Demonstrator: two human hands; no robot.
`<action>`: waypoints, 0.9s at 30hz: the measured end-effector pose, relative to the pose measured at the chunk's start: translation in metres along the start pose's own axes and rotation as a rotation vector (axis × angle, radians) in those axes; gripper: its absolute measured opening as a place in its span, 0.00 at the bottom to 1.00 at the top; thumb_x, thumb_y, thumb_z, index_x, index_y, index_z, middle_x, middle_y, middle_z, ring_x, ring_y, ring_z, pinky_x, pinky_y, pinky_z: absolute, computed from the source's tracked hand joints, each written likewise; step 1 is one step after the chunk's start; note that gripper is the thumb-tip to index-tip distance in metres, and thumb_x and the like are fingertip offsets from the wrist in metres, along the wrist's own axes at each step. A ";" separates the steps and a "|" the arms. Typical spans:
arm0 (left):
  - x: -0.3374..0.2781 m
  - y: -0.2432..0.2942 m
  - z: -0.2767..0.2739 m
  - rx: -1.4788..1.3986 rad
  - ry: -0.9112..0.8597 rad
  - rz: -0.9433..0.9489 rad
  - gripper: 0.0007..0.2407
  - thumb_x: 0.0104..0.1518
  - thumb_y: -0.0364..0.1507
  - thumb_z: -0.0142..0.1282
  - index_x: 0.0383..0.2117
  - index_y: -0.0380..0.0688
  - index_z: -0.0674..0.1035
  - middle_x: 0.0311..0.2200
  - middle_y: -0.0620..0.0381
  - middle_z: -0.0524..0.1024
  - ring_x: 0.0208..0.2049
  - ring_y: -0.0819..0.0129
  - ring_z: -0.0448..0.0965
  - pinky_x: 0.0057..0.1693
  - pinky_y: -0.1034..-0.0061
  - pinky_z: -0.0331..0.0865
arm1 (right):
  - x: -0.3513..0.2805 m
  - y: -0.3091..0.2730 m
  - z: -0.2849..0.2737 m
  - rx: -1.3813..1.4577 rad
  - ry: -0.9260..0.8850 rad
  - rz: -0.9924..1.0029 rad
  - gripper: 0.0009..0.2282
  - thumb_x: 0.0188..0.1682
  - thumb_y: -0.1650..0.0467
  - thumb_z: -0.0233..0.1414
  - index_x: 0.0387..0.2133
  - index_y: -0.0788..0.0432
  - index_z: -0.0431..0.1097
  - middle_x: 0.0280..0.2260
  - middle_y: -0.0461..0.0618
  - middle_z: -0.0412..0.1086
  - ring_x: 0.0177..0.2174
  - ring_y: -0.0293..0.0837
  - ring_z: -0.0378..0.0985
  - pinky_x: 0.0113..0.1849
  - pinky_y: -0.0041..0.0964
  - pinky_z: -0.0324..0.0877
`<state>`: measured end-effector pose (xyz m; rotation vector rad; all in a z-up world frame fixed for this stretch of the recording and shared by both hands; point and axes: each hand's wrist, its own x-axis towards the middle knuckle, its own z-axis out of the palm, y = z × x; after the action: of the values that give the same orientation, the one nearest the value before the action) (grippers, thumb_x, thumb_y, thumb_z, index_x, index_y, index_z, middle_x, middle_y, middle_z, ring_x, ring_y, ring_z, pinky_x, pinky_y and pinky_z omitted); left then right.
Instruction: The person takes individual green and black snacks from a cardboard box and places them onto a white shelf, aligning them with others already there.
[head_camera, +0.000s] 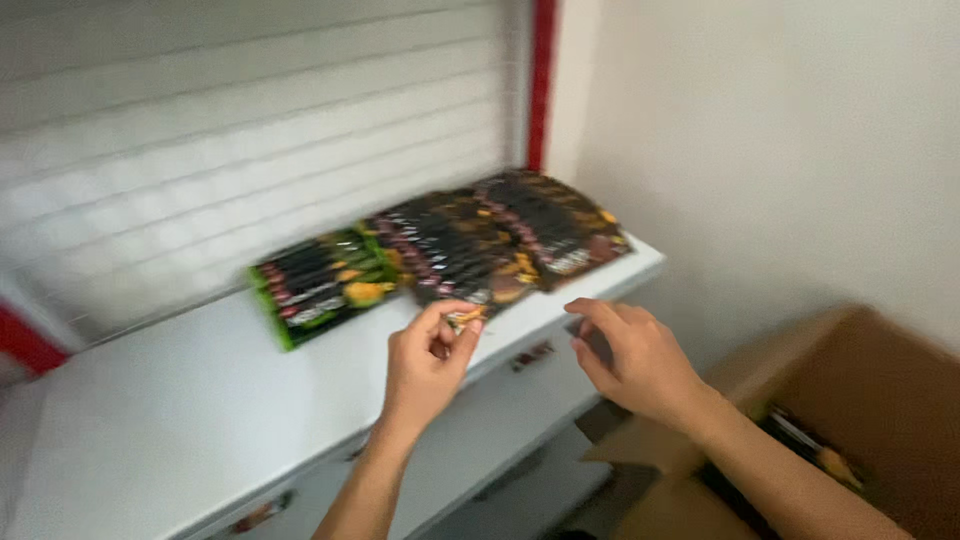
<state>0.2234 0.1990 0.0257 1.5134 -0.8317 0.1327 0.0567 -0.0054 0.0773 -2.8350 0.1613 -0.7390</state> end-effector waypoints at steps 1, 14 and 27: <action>-0.008 0.004 0.024 -0.021 -0.033 0.001 0.08 0.54 0.25 0.63 0.39 0.46 0.85 0.10 0.54 0.74 0.11 0.70 0.66 0.23 0.79 0.61 | -0.020 0.012 -0.010 -0.017 0.005 0.035 0.15 0.45 0.70 0.58 0.47 0.49 0.71 0.28 0.48 0.78 0.31 0.54 0.83 0.35 0.47 0.77; -0.081 0.057 0.219 -0.187 -0.473 -0.007 0.04 0.55 0.31 0.63 0.34 0.51 0.85 0.14 0.70 0.65 0.15 0.80 0.60 0.27 0.81 0.59 | -0.207 0.176 -0.100 -0.179 -0.125 0.513 0.18 0.50 0.66 0.53 0.54 0.50 0.67 0.35 0.40 0.78 0.28 0.42 0.81 0.30 0.42 0.75; -0.105 0.061 0.234 0.010 -0.497 -0.154 0.04 0.50 0.26 0.65 0.30 0.48 0.88 0.14 0.66 0.76 0.13 0.82 0.61 0.21 0.84 0.55 | -0.380 0.293 0.042 -0.110 -0.461 0.759 0.16 0.53 0.60 0.48 0.50 0.51 0.73 0.49 0.49 0.75 0.39 0.55 0.82 0.33 0.54 0.76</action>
<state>0.0201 0.0372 -0.0187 1.6386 -1.0990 -0.3680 -0.2685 -0.2237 -0.2034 -2.6134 1.1285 0.0841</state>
